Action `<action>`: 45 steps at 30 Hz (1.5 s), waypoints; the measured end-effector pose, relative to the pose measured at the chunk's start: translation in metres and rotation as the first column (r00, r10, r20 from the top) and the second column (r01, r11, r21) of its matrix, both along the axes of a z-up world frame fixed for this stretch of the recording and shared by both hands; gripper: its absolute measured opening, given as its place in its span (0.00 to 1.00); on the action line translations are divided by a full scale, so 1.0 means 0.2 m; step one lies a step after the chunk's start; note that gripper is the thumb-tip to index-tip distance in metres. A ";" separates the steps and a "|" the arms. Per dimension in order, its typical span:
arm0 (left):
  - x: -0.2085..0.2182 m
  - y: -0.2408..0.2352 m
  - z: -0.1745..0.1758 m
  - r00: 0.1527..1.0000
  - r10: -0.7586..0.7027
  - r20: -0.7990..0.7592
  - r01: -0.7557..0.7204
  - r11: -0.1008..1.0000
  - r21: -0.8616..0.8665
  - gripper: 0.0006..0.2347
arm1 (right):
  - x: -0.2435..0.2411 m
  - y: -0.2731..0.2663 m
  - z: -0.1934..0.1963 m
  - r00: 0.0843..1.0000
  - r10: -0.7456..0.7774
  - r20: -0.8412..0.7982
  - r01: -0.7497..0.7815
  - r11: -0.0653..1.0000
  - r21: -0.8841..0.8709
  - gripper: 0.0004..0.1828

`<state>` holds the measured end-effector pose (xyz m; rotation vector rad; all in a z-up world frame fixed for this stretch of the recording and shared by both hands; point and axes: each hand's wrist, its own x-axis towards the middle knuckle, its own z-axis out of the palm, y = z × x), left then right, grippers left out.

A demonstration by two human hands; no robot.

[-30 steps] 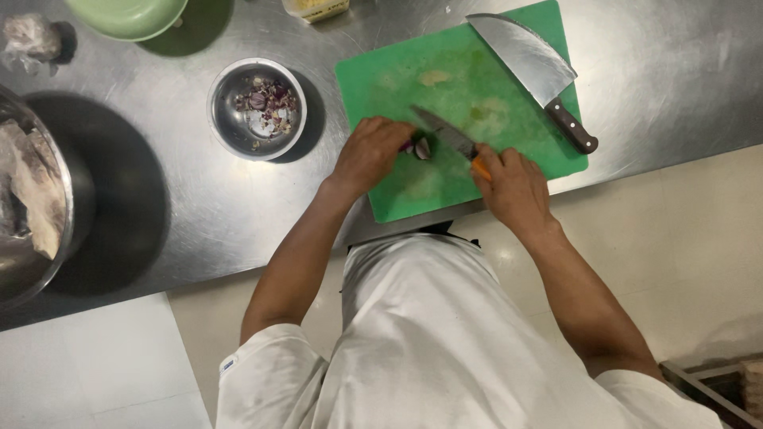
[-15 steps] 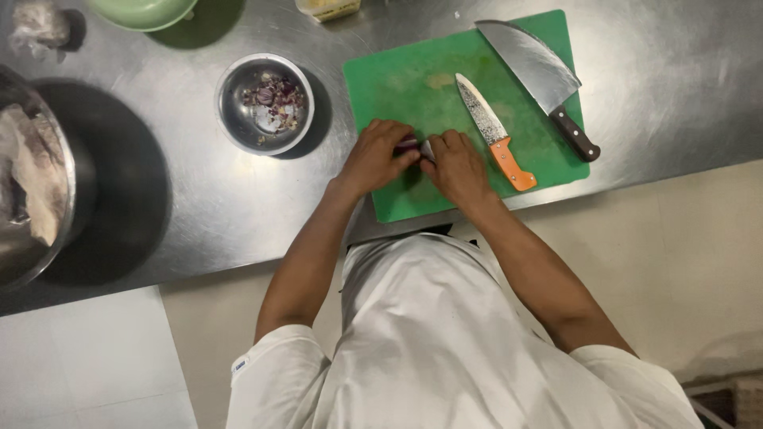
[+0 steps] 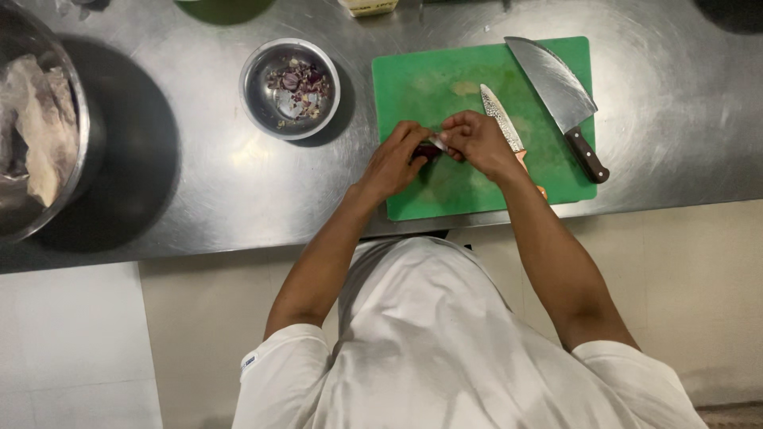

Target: The person retrieves a bowl of chopped shallots from a refrigerator, then finely chops shallots and an onion on a green cutting board using a knife. The chopped pieces are transferred into a metal bowl.

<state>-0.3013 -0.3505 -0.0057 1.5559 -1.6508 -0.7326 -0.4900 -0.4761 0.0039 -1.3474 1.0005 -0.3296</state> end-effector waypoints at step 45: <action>-0.04 -0.03 -0.02 0.996 0.056 0.070 -0.030 0.943 -0.331 0.12 | -0.27 0.56 0.33 0.909 -0.066 -0.412 -0.276 0.645 -0.712 0.26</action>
